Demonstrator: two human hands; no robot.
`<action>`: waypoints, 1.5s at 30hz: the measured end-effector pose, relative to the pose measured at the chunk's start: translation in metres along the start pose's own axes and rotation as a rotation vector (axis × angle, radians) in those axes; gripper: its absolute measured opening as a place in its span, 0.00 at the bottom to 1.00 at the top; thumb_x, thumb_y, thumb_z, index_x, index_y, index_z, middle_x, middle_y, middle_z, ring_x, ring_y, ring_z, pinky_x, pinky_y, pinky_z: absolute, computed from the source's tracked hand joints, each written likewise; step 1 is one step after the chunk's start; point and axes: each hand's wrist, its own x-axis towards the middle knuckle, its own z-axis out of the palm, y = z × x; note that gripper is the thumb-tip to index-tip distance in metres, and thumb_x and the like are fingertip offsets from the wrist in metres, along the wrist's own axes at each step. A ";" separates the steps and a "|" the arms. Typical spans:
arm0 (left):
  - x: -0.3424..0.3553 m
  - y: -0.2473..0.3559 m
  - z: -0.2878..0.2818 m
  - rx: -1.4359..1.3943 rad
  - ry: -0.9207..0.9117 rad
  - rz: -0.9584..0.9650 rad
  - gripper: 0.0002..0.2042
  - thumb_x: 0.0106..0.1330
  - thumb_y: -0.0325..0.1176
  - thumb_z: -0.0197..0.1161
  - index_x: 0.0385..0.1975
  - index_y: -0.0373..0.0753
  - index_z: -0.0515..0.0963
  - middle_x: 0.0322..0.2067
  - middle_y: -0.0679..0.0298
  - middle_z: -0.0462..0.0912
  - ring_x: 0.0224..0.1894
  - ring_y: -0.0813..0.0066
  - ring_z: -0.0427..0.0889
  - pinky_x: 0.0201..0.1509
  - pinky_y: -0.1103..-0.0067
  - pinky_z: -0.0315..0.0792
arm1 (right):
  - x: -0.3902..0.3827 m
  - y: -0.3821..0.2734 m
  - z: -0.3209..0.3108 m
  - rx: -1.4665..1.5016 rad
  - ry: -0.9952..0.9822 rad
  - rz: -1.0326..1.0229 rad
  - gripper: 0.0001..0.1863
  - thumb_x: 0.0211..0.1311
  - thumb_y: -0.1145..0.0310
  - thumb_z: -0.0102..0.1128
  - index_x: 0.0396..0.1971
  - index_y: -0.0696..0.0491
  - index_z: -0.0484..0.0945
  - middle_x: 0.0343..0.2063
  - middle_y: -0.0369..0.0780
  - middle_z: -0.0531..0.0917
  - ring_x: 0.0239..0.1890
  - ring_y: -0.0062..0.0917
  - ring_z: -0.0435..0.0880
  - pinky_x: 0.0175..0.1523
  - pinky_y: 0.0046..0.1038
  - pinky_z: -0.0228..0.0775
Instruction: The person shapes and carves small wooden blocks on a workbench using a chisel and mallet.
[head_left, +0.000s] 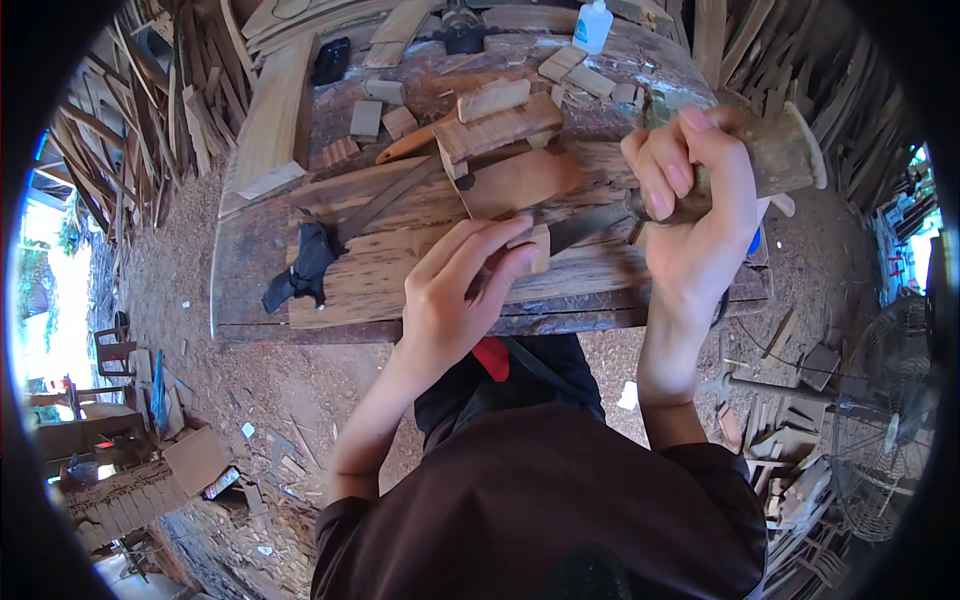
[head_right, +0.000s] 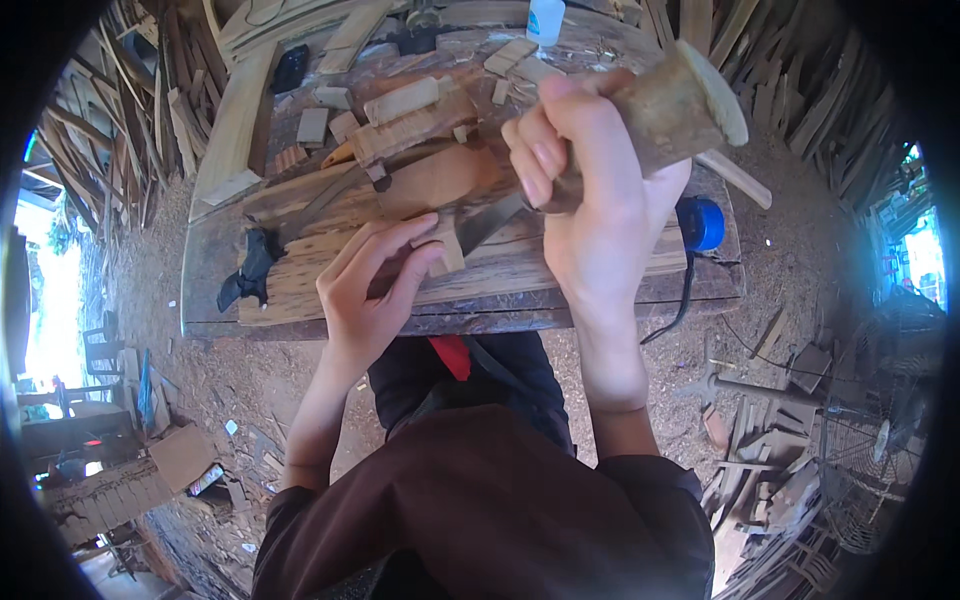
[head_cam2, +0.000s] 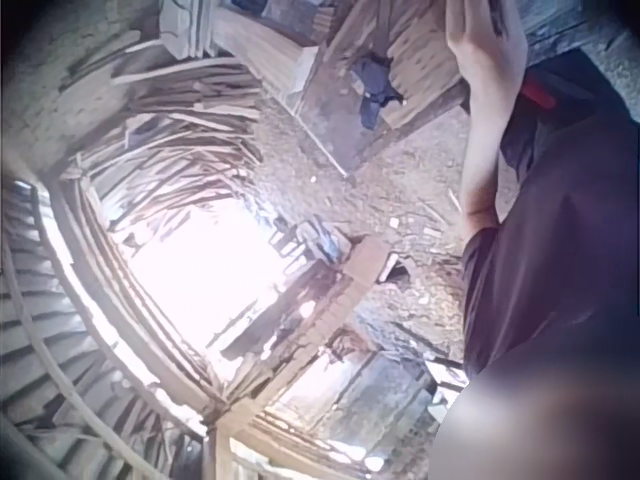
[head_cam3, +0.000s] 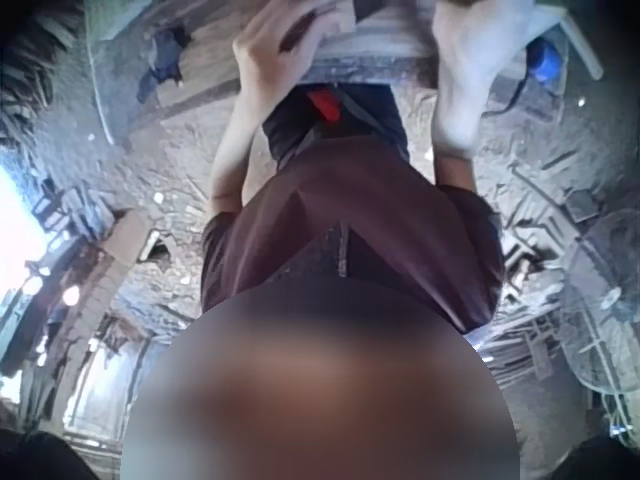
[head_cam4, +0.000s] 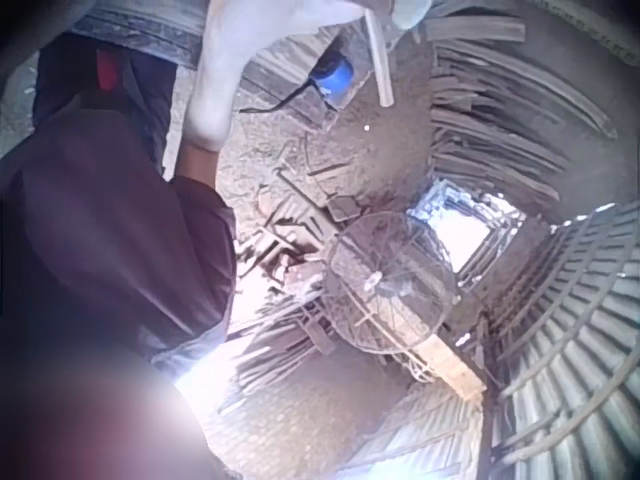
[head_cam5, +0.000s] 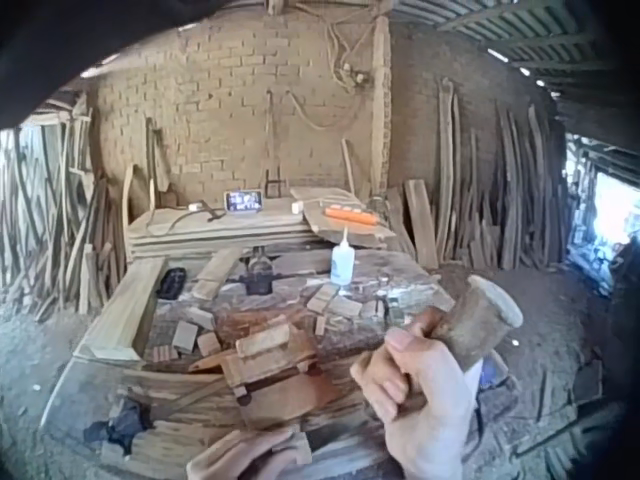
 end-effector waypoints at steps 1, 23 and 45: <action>0.000 0.004 -0.001 -0.110 0.018 -0.164 0.10 0.56 0.23 0.69 0.37 0.33 0.81 0.32 0.60 0.82 0.32 0.73 0.82 0.34 0.79 0.75 | -0.001 -0.003 0.000 0.008 -0.009 -0.010 0.06 0.57 0.81 0.57 0.26 0.56 0.70 0.19 0.34 0.71 0.17 0.16 0.66 0.22 0.20 0.58; -0.025 0.007 -0.038 0.317 -0.339 0.121 0.22 0.51 0.29 0.72 0.48 0.35 0.78 0.54 0.57 0.75 0.54 0.59 0.76 0.52 0.71 0.73 | -0.036 -0.045 -0.010 -0.239 -0.244 -0.133 0.09 0.63 0.67 0.47 0.24 0.47 0.60 0.12 0.30 0.61 0.11 0.13 0.54 0.34 0.26 0.52; -0.004 0.010 -0.029 0.088 -0.137 -0.115 0.14 0.57 0.20 0.67 0.43 0.32 0.79 0.38 0.58 0.80 0.34 0.69 0.81 0.39 0.79 0.76 | -0.006 -0.012 0.039 -0.216 -0.298 -0.156 0.06 0.60 0.76 0.57 0.25 0.56 0.70 0.13 0.33 0.67 0.13 0.15 0.63 0.20 0.20 0.55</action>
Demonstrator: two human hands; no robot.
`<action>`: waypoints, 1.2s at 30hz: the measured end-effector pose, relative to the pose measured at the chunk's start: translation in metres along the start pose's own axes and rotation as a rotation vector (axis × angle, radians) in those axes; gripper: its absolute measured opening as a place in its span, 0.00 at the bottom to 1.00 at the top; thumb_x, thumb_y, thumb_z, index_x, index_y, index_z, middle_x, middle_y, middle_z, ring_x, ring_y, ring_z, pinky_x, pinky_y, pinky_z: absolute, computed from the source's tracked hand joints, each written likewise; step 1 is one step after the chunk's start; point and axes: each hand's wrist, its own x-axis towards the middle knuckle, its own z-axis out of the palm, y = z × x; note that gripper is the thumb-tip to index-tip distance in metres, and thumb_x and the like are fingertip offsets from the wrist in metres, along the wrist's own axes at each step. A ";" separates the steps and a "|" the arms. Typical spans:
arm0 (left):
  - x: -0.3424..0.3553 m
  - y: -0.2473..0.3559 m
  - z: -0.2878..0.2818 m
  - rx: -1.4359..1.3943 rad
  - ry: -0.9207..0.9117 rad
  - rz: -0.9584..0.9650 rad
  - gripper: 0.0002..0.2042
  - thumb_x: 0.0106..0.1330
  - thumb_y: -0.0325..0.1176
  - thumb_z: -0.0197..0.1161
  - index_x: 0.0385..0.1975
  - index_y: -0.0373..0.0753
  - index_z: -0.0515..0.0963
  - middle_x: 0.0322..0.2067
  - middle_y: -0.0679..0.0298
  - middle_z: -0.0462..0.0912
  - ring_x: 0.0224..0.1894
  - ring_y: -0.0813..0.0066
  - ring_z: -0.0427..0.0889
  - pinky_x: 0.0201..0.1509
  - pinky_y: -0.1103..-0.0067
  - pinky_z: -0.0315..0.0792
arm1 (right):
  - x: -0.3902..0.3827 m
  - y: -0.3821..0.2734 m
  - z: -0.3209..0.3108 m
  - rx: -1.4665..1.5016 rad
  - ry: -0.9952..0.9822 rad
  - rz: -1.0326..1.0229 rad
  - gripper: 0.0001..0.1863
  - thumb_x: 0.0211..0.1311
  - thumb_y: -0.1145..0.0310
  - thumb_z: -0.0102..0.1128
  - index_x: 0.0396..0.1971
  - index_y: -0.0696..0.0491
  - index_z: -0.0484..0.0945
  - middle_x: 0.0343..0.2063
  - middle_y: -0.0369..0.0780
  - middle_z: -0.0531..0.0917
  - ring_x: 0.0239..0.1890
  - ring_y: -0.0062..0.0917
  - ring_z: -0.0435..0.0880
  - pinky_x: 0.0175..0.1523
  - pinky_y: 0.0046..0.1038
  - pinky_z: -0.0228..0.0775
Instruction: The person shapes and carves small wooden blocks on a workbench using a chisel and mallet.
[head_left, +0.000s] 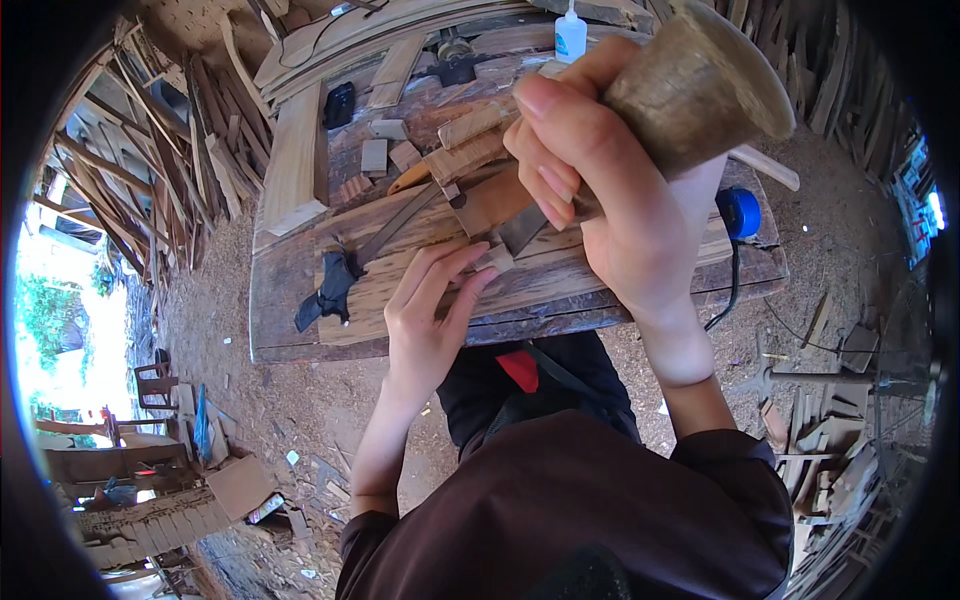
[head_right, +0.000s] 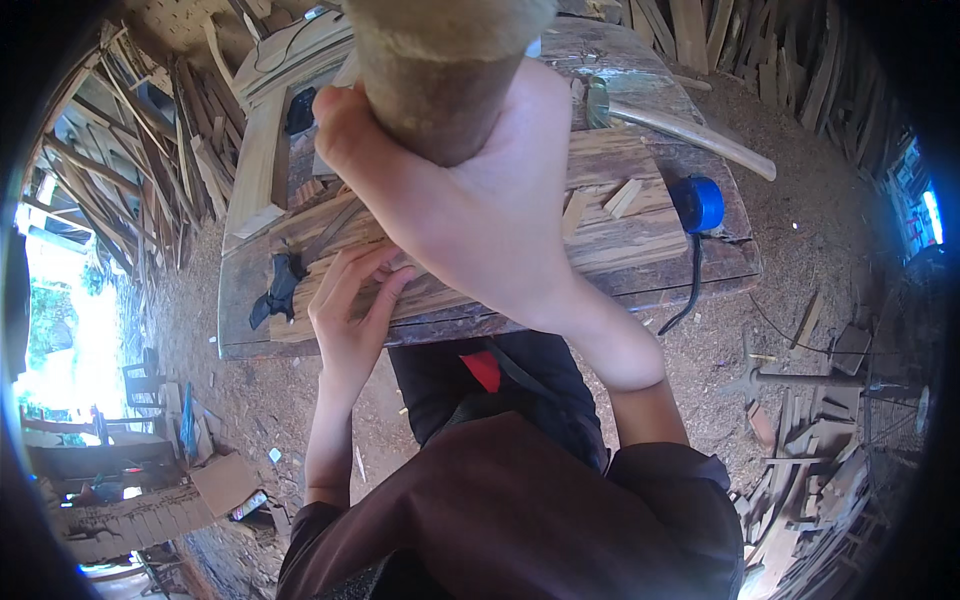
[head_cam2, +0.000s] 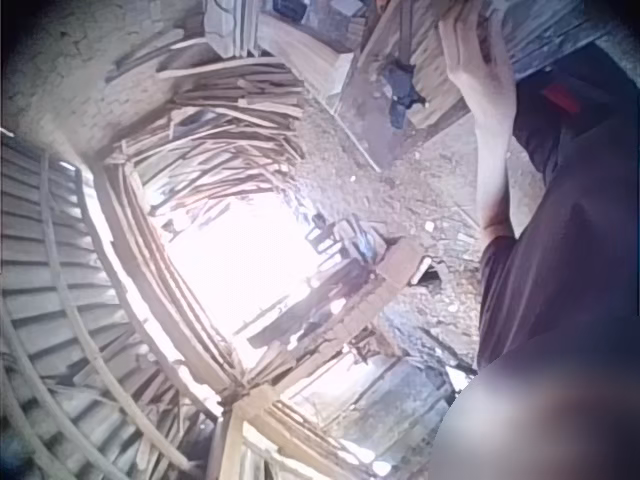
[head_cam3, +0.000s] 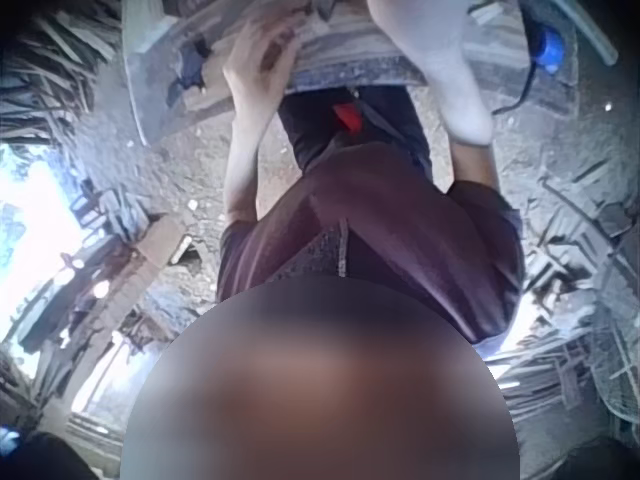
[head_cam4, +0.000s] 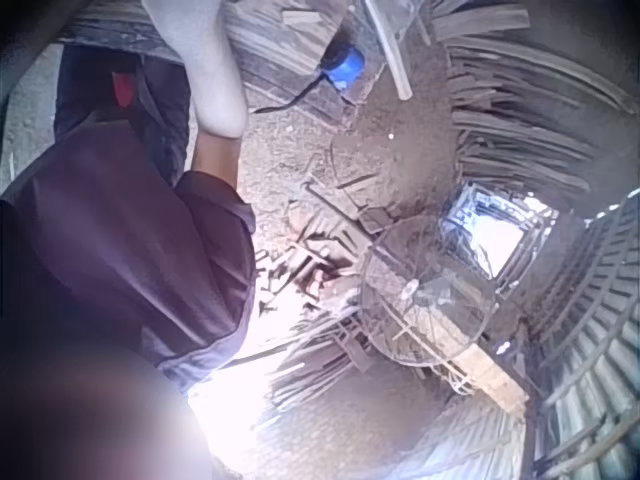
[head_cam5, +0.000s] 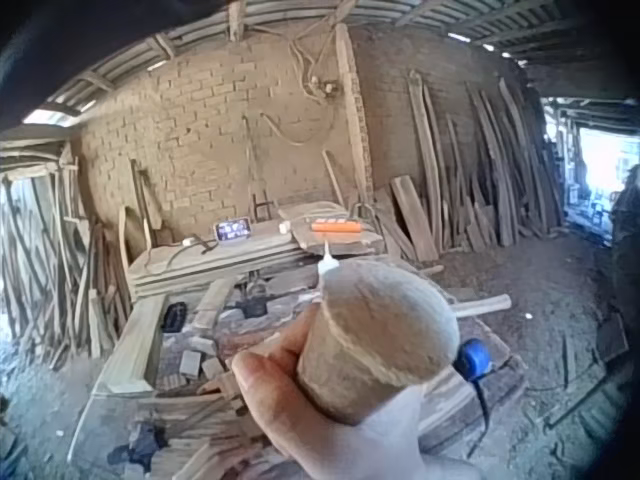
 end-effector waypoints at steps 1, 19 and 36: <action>0.000 -0.001 0.000 -0.005 0.014 -0.001 0.13 0.56 0.20 0.67 0.42 0.32 0.80 0.39 0.58 0.80 0.35 0.68 0.82 0.39 0.78 0.77 | 0.001 0.001 0.000 0.000 0.000 0.000 0.06 0.60 0.76 0.57 0.25 0.56 0.70 0.13 0.33 0.67 0.13 0.15 0.63 0.20 0.20 0.55; 0.000 -0.004 0.013 0.047 0.110 0.100 0.11 0.55 0.18 0.67 0.38 0.30 0.81 0.37 0.57 0.81 0.36 0.64 0.83 0.40 0.77 0.75 | -0.006 0.006 -0.002 -0.001 0.170 0.156 0.05 0.60 0.75 0.57 0.27 0.57 0.71 0.14 0.32 0.67 0.13 0.14 0.62 0.20 0.20 0.54; 0.005 -0.010 0.017 0.030 0.109 0.113 0.10 0.55 0.19 0.67 0.38 0.32 0.81 0.36 0.58 0.81 0.34 0.64 0.82 0.39 0.77 0.75 | -0.014 0.019 -0.004 -0.164 0.213 0.116 0.06 0.59 0.77 0.56 0.25 0.56 0.69 0.14 0.32 0.66 0.14 0.14 0.63 0.21 0.19 0.54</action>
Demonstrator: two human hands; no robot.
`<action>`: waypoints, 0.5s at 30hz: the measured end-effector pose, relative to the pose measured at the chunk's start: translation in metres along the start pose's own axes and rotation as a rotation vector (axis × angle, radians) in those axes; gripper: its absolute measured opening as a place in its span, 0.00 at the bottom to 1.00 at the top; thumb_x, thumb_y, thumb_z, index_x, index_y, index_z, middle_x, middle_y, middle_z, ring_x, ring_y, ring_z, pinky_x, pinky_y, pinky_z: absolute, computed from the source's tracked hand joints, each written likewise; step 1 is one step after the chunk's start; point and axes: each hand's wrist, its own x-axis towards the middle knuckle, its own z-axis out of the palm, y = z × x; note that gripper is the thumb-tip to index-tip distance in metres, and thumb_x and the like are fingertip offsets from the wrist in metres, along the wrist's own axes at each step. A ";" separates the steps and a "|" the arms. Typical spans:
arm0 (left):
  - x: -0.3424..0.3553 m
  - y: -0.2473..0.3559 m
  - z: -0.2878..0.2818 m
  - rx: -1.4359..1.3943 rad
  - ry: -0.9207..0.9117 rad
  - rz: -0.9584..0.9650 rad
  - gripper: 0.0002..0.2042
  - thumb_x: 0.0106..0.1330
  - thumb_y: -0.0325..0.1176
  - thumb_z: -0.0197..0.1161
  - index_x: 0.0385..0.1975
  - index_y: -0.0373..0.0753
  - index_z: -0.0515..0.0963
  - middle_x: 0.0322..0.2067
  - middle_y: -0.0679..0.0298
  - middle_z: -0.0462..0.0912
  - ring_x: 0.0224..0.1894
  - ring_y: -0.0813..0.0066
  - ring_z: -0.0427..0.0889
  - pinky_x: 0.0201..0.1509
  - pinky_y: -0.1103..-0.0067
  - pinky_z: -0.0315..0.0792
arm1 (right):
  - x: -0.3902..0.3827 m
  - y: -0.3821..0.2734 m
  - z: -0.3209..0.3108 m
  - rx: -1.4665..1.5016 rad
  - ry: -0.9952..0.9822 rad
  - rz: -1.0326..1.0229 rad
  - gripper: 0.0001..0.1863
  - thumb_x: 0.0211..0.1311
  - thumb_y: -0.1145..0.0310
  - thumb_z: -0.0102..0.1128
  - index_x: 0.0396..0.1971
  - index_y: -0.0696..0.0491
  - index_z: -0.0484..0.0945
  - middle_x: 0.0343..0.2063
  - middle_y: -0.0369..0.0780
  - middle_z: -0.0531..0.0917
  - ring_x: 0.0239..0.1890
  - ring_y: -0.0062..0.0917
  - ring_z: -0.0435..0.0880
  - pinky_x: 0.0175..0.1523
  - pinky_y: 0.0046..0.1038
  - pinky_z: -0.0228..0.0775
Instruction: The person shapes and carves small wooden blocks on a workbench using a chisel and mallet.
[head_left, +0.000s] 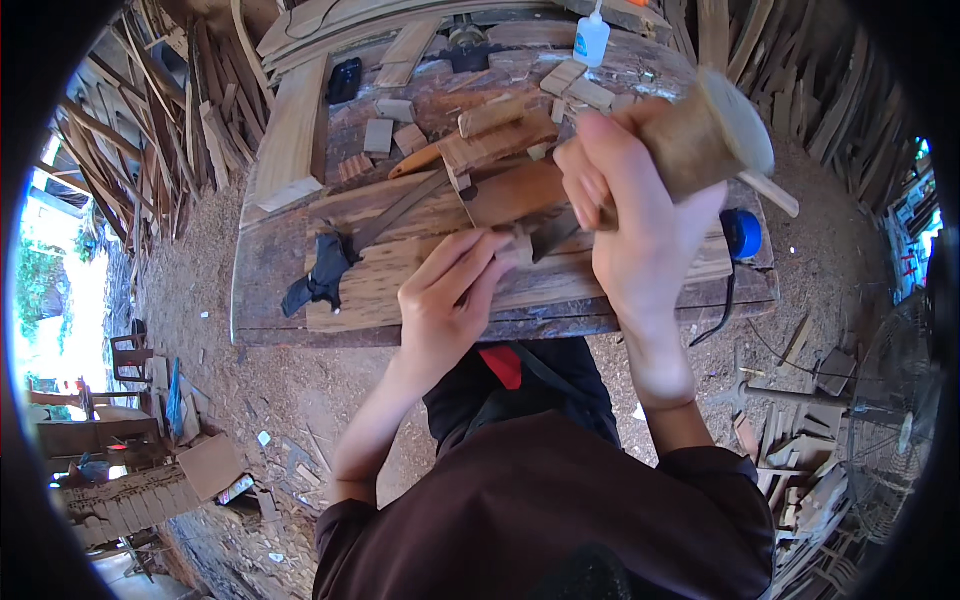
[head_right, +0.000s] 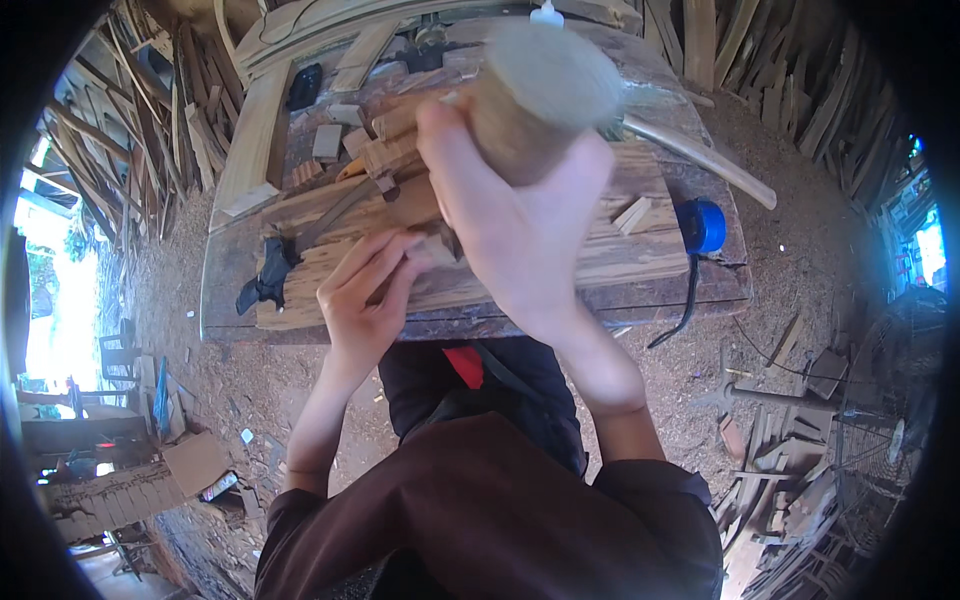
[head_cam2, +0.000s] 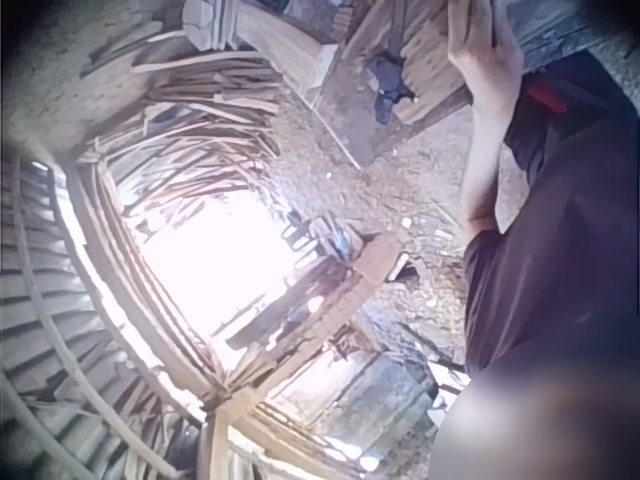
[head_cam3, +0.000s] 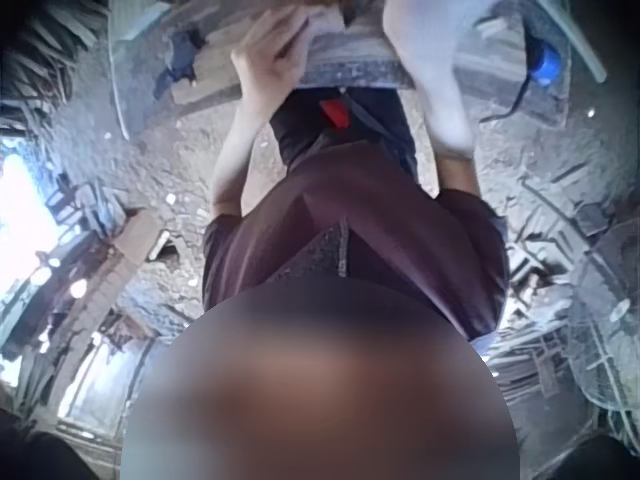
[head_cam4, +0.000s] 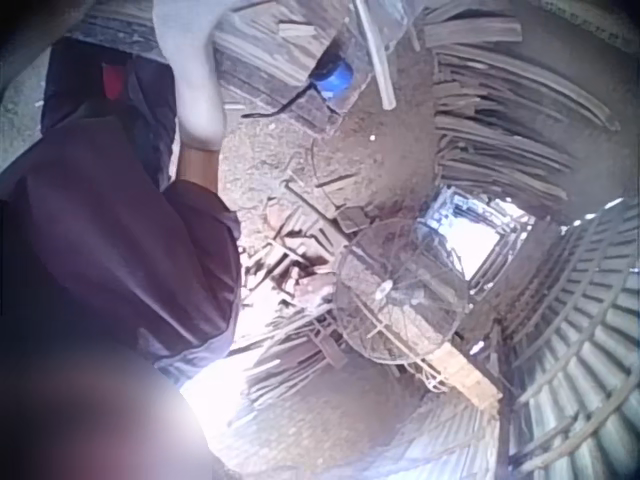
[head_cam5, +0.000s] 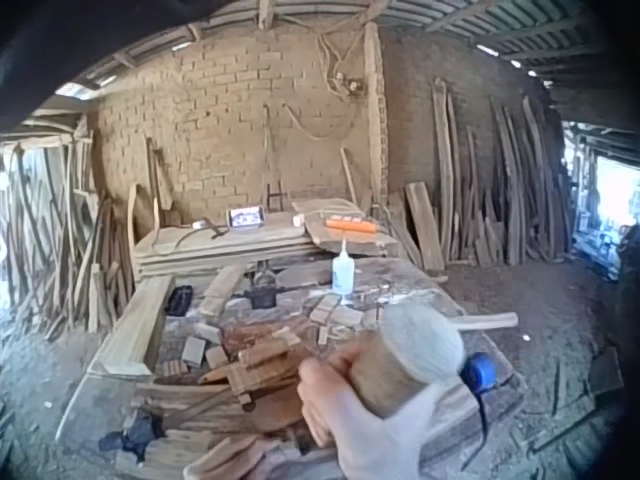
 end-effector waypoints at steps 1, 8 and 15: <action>-0.001 -0.001 0.001 -0.001 -0.001 -0.001 0.10 0.55 0.19 0.67 0.38 0.32 0.81 0.36 0.58 0.81 0.34 0.64 0.82 0.39 0.77 0.75 | -0.003 -0.002 -0.002 0.077 0.007 0.038 0.07 0.59 0.77 0.56 0.24 0.56 0.68 0.14 0.32 0.66 0.14 0.14 0.63 0.21 0.19 0.54; -0.002 0.001 0.001 -0.055 0.011 -0.074 0.11 0.55 0.20 0.68 0.38 0.33 0.81 0.35 0.59 0.81 0.35 0.65 0.82 0.40 0.77 0.75 | 0.003 -0.014 -0.003 0.169 0.026 -0.060 0.08 0.58 0.77 0.56 0.22 0.54 0.68 0.13 0.32 0.65 0.13 0.14 0.61 0.23 0.19 0.54; -0.004 0.000 0.002 -0.012 0.032 -0.011 0.11 0.55 0.21 0.68 0.39 0.34 0.81 0.36 0.60 0.80 0.35 0.65 0.82 0.40 0.76 0.75 | 0.008 -0.035 0.000 0.092 -0.029 -0.072 0.08 0.57 0.74 0.55 0.21 0.53 0.68 0.13 0.32 0.63 0.13 0.15 0.57 0.26 0.21 0.51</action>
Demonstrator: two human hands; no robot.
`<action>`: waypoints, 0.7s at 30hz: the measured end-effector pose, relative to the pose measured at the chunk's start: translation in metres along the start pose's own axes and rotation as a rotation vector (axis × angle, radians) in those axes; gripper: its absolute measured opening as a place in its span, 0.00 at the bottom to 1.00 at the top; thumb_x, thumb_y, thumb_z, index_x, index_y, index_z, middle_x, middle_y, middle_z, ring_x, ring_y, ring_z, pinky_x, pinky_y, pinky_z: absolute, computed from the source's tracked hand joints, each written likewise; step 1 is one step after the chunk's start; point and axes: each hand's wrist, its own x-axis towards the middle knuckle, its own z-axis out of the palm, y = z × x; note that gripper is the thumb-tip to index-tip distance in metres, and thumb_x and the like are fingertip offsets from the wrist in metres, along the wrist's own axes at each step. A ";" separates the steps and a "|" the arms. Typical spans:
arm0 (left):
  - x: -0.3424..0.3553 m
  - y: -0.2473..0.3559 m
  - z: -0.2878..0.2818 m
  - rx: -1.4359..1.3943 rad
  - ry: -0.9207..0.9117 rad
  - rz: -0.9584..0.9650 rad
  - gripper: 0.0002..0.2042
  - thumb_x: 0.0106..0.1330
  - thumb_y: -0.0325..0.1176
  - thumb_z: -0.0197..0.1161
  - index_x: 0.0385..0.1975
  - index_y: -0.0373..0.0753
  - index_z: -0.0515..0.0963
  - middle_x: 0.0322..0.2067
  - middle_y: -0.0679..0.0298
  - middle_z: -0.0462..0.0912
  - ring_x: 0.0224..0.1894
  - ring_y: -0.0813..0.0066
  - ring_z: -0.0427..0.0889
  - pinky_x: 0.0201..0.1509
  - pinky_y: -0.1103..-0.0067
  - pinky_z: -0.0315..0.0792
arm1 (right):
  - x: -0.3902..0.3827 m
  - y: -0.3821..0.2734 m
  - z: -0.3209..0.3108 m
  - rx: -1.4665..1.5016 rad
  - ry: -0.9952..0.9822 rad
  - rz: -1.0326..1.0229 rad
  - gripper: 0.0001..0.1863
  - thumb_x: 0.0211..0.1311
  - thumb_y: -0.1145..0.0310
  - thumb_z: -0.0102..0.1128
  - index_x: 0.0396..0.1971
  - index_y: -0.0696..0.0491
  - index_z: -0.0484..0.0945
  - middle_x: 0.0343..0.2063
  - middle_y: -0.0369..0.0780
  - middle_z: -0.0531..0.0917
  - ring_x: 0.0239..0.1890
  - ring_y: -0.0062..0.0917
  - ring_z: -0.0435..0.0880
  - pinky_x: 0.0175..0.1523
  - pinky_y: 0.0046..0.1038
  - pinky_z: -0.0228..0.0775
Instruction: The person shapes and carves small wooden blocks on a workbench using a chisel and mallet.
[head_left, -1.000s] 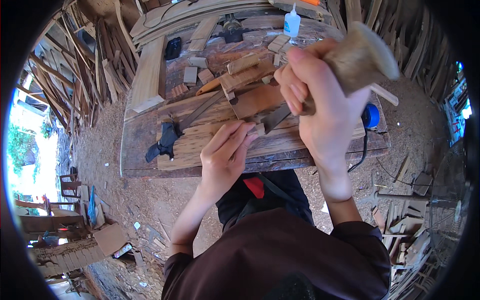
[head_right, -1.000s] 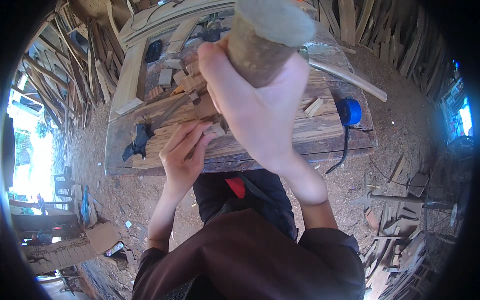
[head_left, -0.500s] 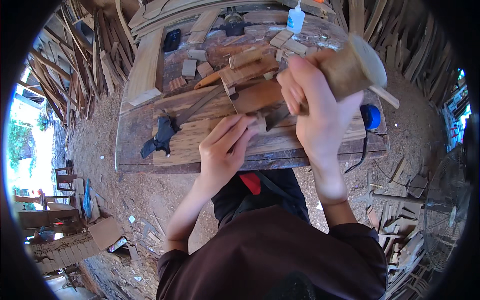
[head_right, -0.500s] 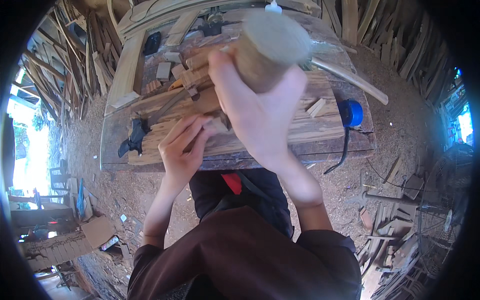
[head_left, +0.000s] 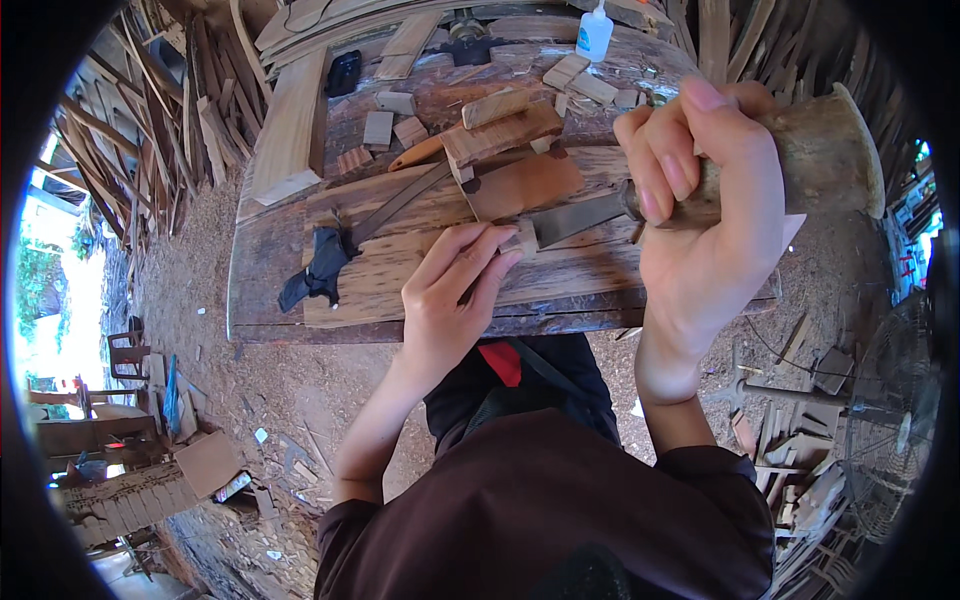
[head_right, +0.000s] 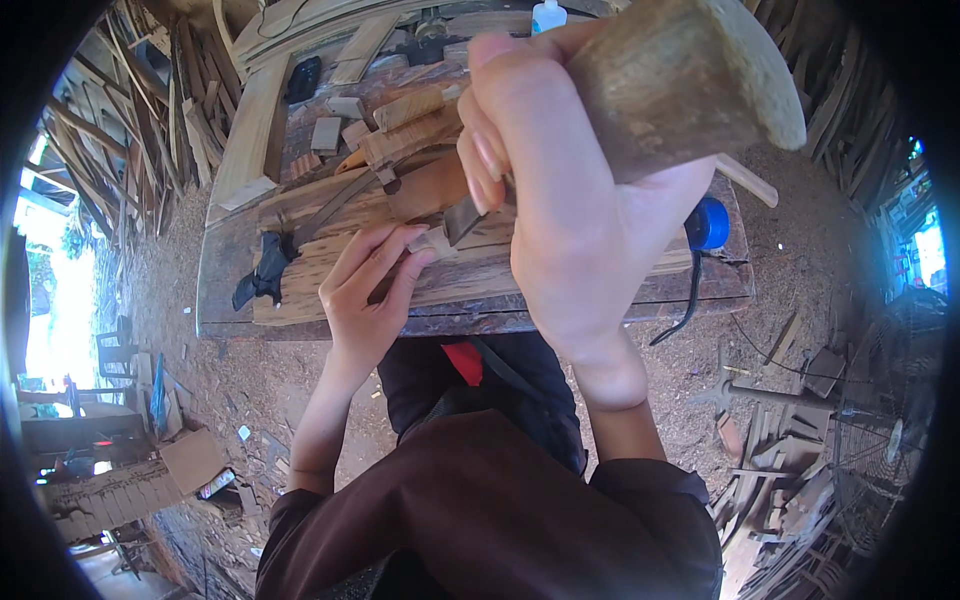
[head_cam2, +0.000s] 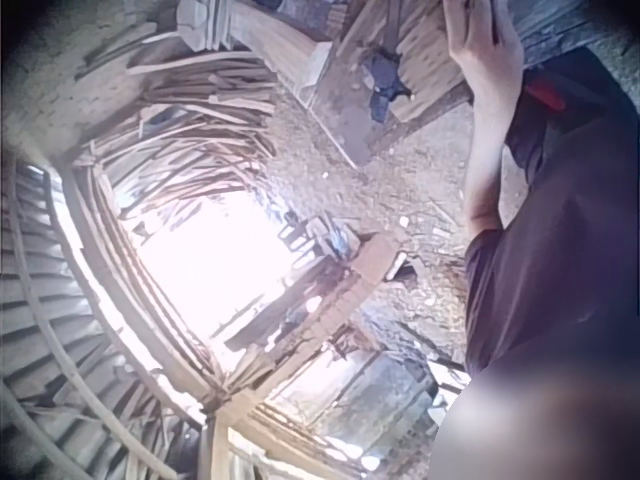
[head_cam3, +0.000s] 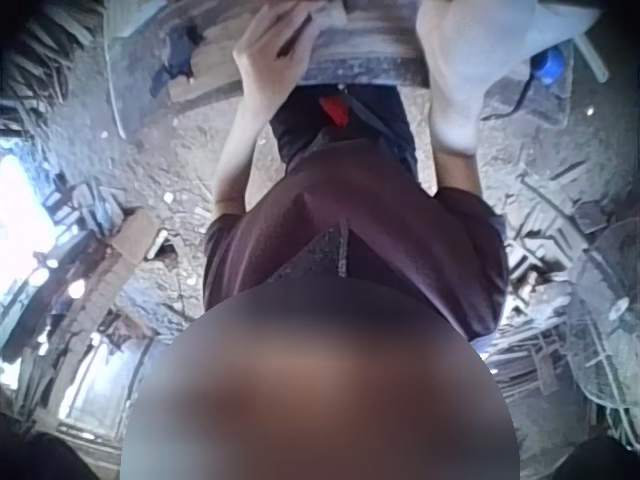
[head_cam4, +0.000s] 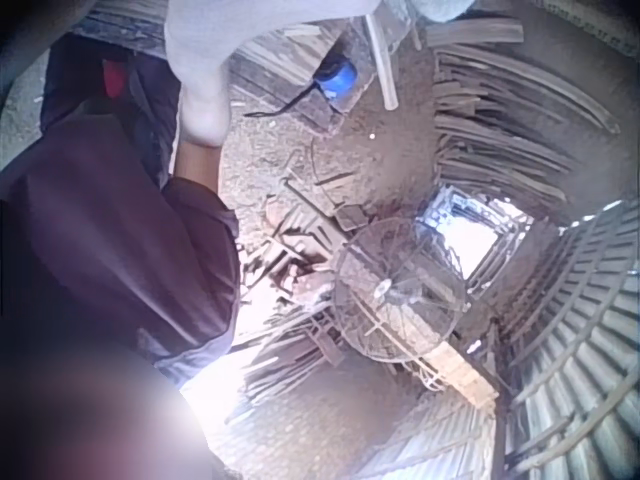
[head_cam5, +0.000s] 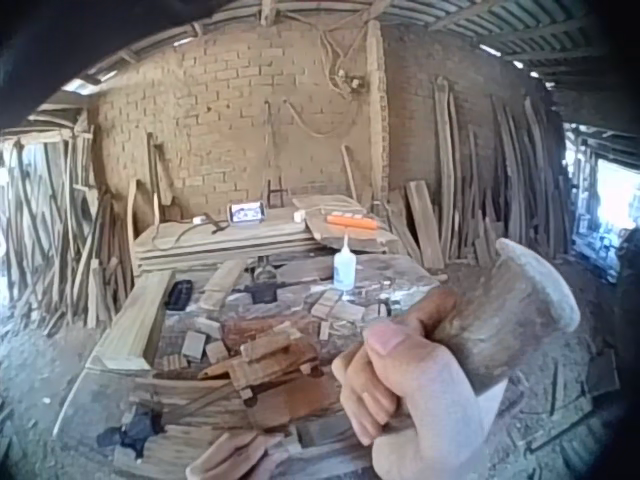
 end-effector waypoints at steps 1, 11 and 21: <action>0.000 0.000 0.000 -0.001 0.000 0.000 0.11 0.55 0.21 0.68 0.39 0.34 0.81 0.36 0.60 0.80 0.35 0.65 0.82 0.40 0.76 0.75 | 0.000 -0.002 0.001 -0.123 -0.021 0.001 0.08 0.57 0.74 0.55 0.21 0.53 0.67 0.13 0.32 0.63 0.13 0.15 0.58 0.26 0.21 0.51; 0.000 -0.002 0.002 0.002 -0.011 0.027 0.12 0.56 0.21 0.67 0.40 0.33 0.81 0.35 0.59 0.80 0.34 0.66 0.81 0.38 0.76 0.75 | -0.002 -0.008 0.014 -0.006 0.052 0.025 0.08 0.57 0.73 0.55 0.21 0.53 0.68 0.13 0.32 0.62 0.14 0.15 0.58 0.25 0.21 0.50; 0.000 0.003 -0.005 -0.204 -0.089 -0.261 0.15 0.56 0.23 0.68 0.44 0.34 0.80 0.34 0.60 0.80 0.31 0.67 0.81 0.37 0.78 0.75 | -0.002 -0.004 -0.011 0.087 0.076 -0.024 0.11 0.61 0.69 0.49 0.19 0.49 0.64 0.12 0.30 0.60 0.13 0.15 0.54 0.35 0.25 0.52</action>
